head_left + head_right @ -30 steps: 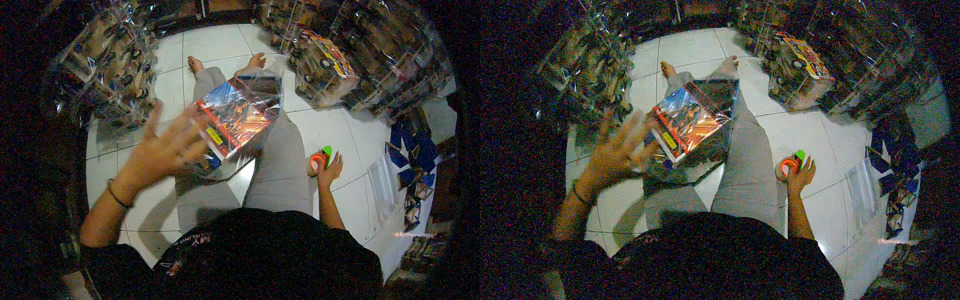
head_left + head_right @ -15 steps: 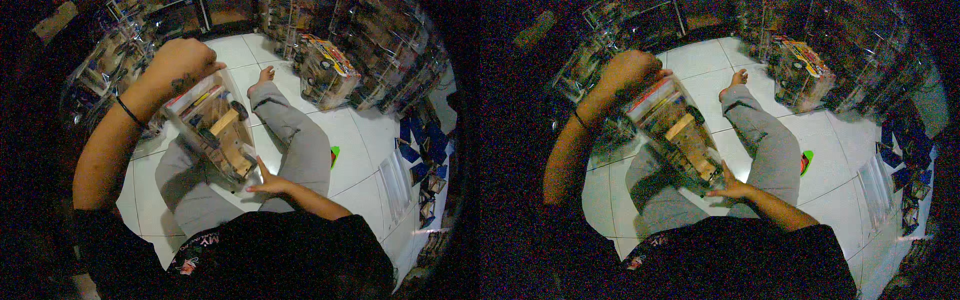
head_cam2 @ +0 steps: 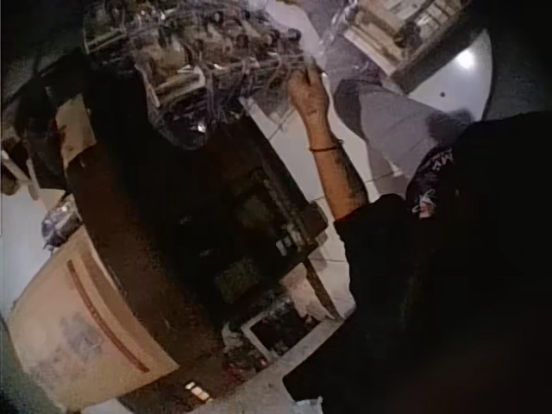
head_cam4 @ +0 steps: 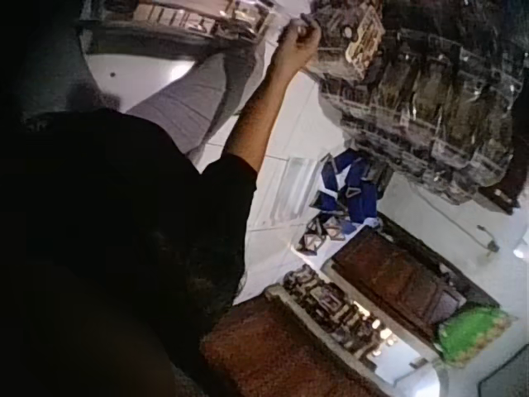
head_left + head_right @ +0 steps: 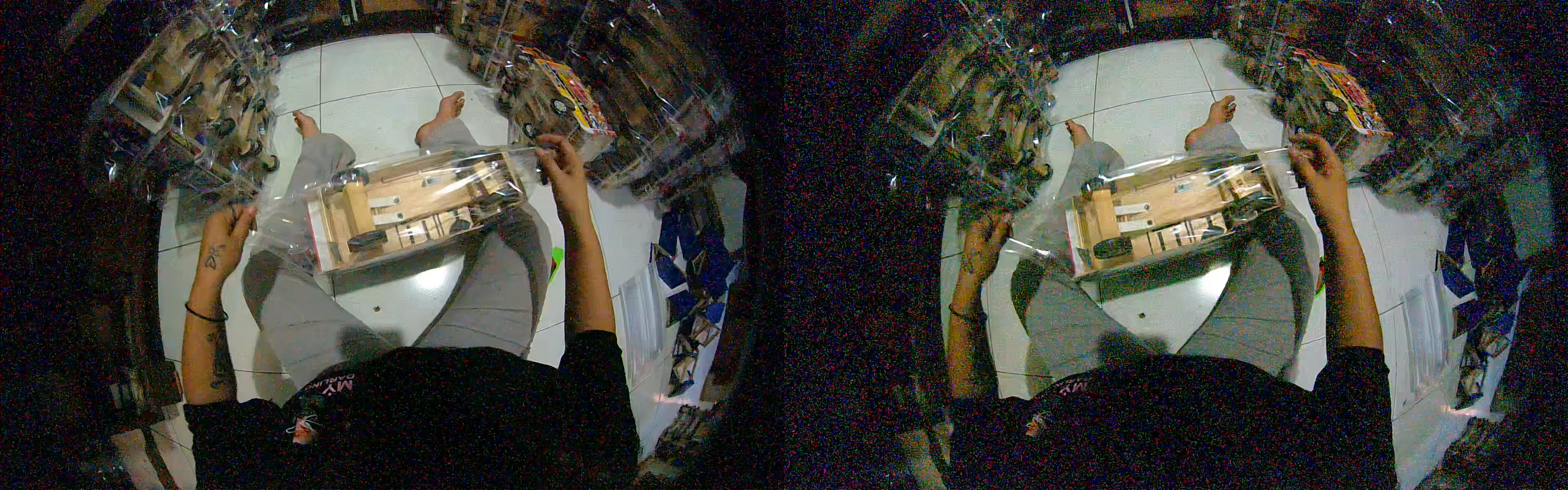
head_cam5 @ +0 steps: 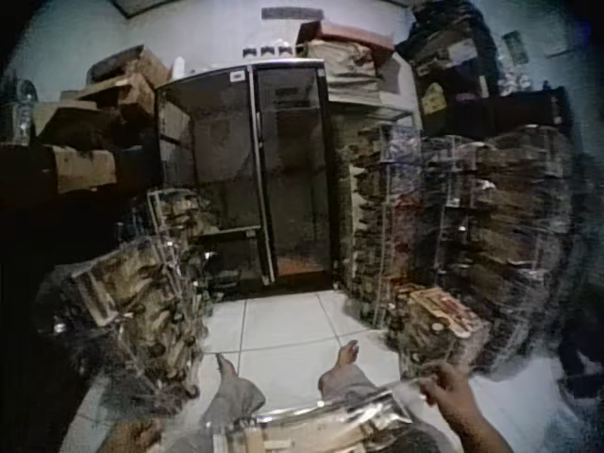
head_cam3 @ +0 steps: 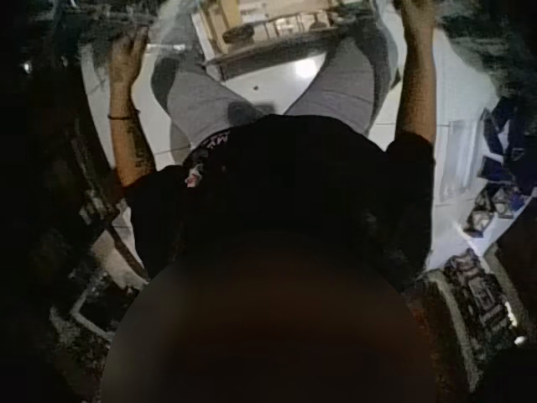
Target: The person sits on the floor and wraps several wooden toy cars in clear plastic bags. They use a tape dispenser to seal the bags and place the finished items into a stack.
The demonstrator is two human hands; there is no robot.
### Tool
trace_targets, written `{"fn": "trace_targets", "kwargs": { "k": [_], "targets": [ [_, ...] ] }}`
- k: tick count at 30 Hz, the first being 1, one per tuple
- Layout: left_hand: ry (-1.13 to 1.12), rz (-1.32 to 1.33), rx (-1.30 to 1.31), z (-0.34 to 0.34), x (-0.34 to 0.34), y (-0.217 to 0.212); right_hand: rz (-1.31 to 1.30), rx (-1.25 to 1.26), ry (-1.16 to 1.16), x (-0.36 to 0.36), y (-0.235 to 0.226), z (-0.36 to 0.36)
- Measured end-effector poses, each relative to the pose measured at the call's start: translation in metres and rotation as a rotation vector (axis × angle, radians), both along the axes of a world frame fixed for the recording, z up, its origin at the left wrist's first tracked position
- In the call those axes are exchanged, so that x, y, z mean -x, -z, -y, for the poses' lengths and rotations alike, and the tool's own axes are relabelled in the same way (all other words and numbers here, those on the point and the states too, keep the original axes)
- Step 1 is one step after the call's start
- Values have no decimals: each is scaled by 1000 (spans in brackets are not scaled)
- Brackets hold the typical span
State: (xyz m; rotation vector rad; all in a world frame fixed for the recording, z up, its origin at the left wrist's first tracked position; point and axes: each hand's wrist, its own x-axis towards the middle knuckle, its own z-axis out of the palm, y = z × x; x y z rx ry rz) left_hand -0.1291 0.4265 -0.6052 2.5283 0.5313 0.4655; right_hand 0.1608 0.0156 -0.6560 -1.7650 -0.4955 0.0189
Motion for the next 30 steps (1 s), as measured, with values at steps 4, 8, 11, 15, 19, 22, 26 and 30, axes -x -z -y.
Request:
{"fn": "trace_targets", "kwargs": {
  "k": [4,8,11,15,19,22,26,30],
  "targets": [
    [-180,-78,15,7,10,42,300,419,107,3,-13,-37],
    [-124,63,-28,5,19,52,887,475,-17,46,-12,-89],
    [-143,-45,-223,18,18,40,1164,701,-574,64,-3,-127],
    [-223,218,-393,72,-26,23,885,738,-672,45,5,-136],
    [405,100,-331,132,-100,47,1008,616,-586,36,6,-123],
    [452,-84,-132,123,-123,66,1014,636,-594,48,6,-122],
    [445,-52,-39,116,-129,81,835,749,-688,53,14,-132],
    [533,85,-501,131,-130,89,612,766,-708,38,30,-144]
  ]
}}
